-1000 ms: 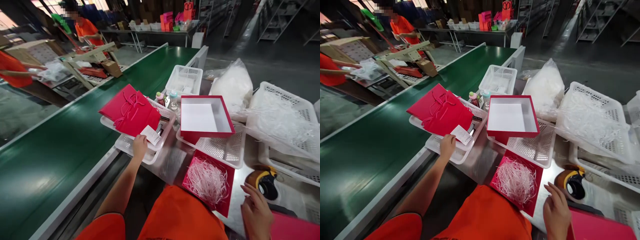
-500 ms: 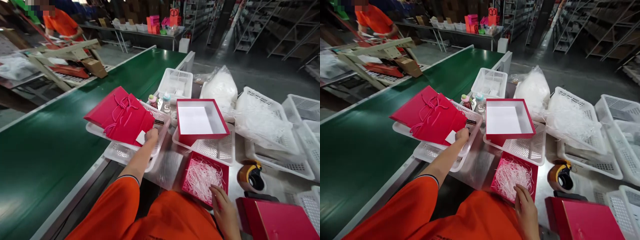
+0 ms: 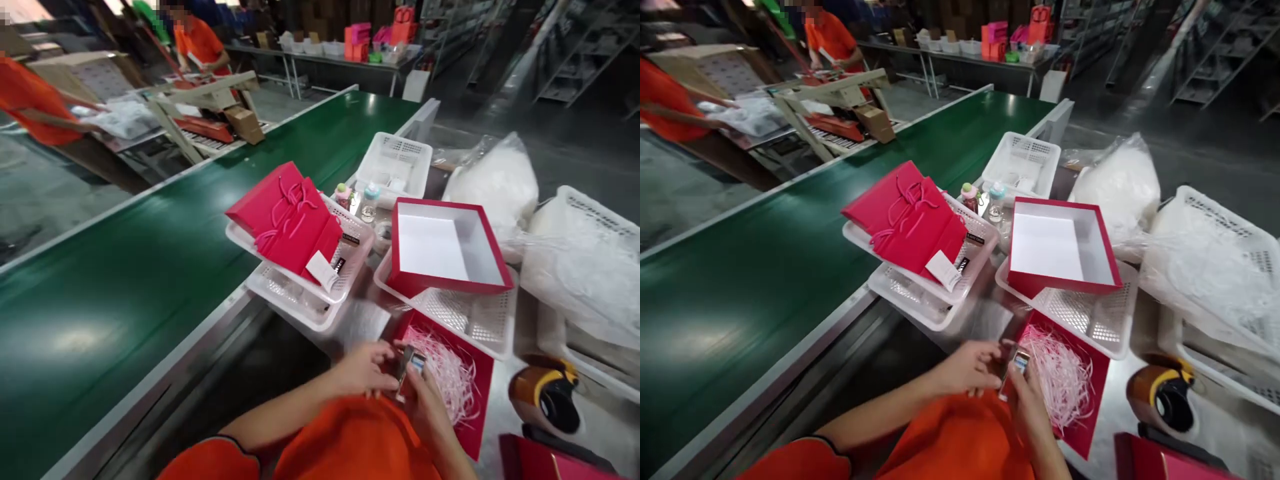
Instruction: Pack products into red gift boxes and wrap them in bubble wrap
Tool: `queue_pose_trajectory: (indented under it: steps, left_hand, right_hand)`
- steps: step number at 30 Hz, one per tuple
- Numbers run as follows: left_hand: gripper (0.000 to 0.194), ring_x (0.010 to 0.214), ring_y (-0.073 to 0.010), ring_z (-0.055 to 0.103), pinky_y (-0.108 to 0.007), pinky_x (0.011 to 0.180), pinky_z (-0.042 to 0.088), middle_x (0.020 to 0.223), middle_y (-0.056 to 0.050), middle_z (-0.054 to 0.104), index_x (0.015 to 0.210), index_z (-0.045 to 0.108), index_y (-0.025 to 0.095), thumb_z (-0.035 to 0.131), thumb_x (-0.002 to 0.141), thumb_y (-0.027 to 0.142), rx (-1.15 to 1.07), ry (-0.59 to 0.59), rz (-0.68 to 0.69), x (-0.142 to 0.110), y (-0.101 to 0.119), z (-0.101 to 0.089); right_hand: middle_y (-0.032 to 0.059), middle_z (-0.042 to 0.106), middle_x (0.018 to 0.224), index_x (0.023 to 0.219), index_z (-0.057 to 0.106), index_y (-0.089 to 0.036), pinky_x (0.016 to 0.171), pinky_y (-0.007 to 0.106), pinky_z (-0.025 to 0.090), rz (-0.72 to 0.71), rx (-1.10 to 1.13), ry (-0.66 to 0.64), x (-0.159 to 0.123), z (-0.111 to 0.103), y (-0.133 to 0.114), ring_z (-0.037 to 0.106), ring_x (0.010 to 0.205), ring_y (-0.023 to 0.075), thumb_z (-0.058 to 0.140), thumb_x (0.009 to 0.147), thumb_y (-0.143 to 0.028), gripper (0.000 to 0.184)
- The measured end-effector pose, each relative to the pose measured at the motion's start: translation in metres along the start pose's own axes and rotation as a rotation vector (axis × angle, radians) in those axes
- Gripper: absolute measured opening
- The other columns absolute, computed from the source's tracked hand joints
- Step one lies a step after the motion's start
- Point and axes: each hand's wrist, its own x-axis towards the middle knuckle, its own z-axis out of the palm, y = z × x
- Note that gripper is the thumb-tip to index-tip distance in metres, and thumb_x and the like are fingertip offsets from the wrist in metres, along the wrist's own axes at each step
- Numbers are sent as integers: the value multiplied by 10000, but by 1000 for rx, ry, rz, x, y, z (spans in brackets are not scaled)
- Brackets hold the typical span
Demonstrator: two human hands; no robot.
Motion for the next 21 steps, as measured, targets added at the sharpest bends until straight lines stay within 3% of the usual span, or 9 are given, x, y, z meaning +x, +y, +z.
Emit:
queue_pose_trajectory:
  steps: [2,4,6,8,10,12,14,17,21]
  left_hand:
    - [219,683,-168,668,-279,655,517,823,-36,735,988,725,184,723,788,273,237,173,94,-1,-8,1]
    - [144,867,-199,691,-305,810,521,949,-55,759,949,744,216,615,889,237,588,570,120,-4,-9,-30]
    - [228,939,-237,685,-337,853,515,976,-65,752,916,749,234,523,945,232,885,944,-91,-12,-8,-83]
    - [329,1105,-360,630,-469,932,487,1083,-192,712,985,749,144,424,957,186,927,1139,-222,-21,-10,-144]
    - [306,1279,-426,503,-537,1014,434,1327,-256,593,1107,724,95,514,909,199,989,1378,-329,-25,-14,-198]
    - [322,1331,-434,441,-545,1041,415,1400,-270,523,1123,718,81,601,870,241,1024,1460,-397,-22,-22,-234]
    - [311,1335,-446,432,-558,1032,421,1379,-286,525,1058,735,78,681,818,269,1026,1451,-420,-15,-30,-252]
    - [238,1346,-459,430,-572,1021,433,1357,-271,550,984,746,92,692,805,240,1013,1442,-400,-8,-38,-255]
    - [268,1449,-406,327,-530,1117,379,1523,-190,432,1045,730,118,545,938,280,1035,1502,-324,-25,-35,-244]
  right_hand:
    - [88,737,1089,1084,651,-239,718,350,604,46,-70,41,4,-4,4,727,924,262,825,706,-579,537]
    - [39,737,921,1014,636,-234,625,302,577,44,-130,86,5,-17,6,704,745,209,843,698,-546,490]
    - [-11,695,756,996,620,-231,529,264,527,31,-143,153,3,-35,6,632,578,163,855,683,-541,499]
    - [-44,652,673,990,618,-224,480,239,495,20,-113,233,1,-51,5,580,508,137,881,642,-527,531]
    - [-50,651,668,974,622,-220,480,224,498,30,-71,301,-2,-61,3,586,520,132,902,591,-508,555]
    - [-49,659,674,954,627,-217,488,215,507,46,-52,357,-5,-63,3,595,535,130,912,548,-487,565]
    - [-50,661,666,939,626,-215,482,214,507,53,-32,402,-7,-60,4,593,525,127,916,509,-478,581]
    - [-49,666,652,929,618,-209,478,211,504,51,27,429,-10,-54,7,593,521,124,932,469,-471,616]
    - [-42,685,679,962,619,-207,522,222,535,85,82,396,-11,-56,7,615,560,131,956,479,-444,635]
